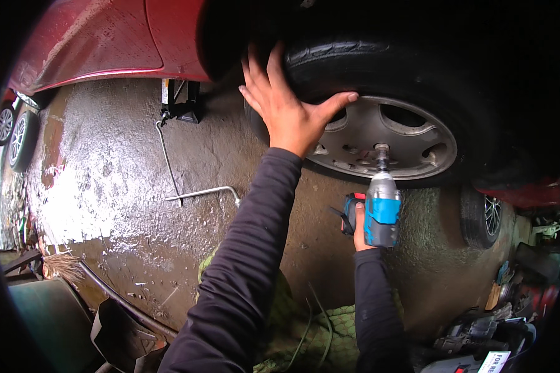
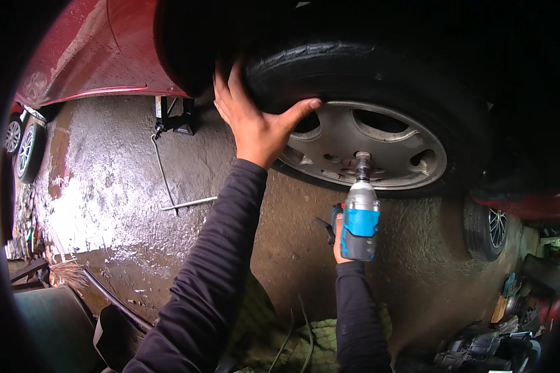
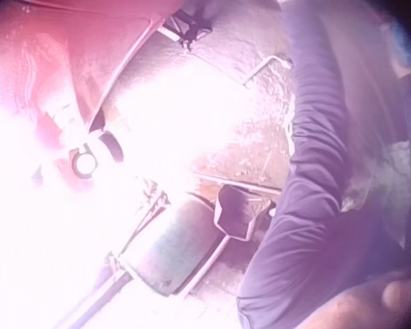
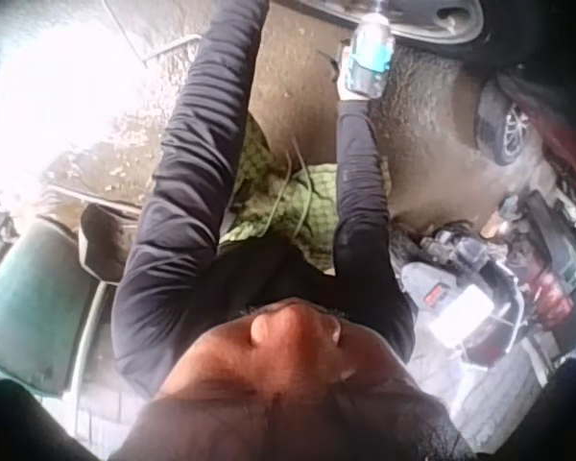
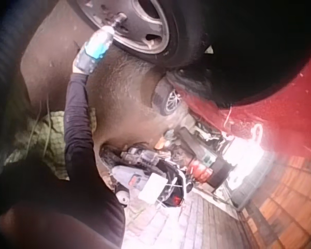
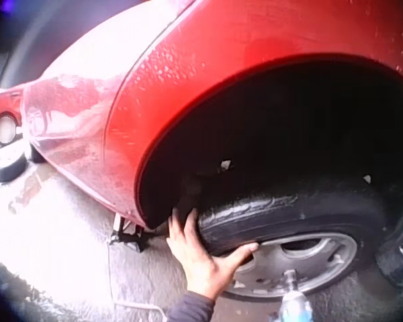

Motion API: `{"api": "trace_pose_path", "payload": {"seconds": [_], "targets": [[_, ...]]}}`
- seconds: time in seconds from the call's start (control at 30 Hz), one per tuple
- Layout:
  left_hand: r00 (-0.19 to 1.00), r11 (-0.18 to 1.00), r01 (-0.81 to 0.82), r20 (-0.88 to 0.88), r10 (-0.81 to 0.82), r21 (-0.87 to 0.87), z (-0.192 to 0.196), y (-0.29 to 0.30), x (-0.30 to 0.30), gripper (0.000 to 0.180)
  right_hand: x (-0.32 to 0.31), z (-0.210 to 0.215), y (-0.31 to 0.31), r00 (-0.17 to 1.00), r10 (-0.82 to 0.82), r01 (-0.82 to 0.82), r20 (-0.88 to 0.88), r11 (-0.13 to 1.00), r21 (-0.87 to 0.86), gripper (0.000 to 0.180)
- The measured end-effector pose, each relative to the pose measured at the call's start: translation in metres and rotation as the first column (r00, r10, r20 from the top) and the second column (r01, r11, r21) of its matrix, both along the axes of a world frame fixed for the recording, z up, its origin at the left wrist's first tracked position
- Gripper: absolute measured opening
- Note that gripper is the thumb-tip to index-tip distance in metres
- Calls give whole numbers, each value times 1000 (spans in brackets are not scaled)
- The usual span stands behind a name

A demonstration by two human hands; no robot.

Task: The person removes a tire from a red car using a cordless impact wrench, then rolls a replacement tire into position and mounts it onto the wheel hub. They hand-tighten the lug nuts before using the impact wrench to fully secure the wheel.

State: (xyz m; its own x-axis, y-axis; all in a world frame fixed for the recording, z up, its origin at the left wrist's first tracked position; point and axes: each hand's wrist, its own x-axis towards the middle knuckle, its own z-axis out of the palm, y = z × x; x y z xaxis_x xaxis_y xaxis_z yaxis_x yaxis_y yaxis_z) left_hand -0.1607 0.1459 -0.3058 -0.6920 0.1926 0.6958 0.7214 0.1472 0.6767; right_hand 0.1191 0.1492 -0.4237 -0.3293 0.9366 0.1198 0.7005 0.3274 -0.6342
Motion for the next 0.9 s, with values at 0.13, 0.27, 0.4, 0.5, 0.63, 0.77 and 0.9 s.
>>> {"api": "trace_pose_path", "payload": {"seconds": [0.13,0.27,0.4,0.5,0.63,0.77,0.9], "targets": [[999,991,-40,-1,40,-128,10,-8,12,118,11,-15,14,985,16,-16,-171,1000,-1,47],[998,993,33,56,-27,-117,9,-9,10,118,12,-7,30,981,87,-118,171,977,179,45],[995,991,79,65,-72,-107,8,-6,2,116,-1,-7,13,997,71,-70,3,981,180,43],[993,991,90,86,-82,-102,6,-6,5,117,-13,3,3,997,33,-24,-76,993,116,44],[993,993,83,87,-75,-88,6,-8,16,117,-15,-2,1,978,23,-54,-207,988,-148,55],[993,991,93,86,-85,-92,7,-7,10,117,-17,-11,1,974,55,-60,-219,998,-15,54],[993,991,97,80,-90,-95,13,-4,17,115,-17,-30,3,901,-33,-22,-433,992,-122,32]]}}
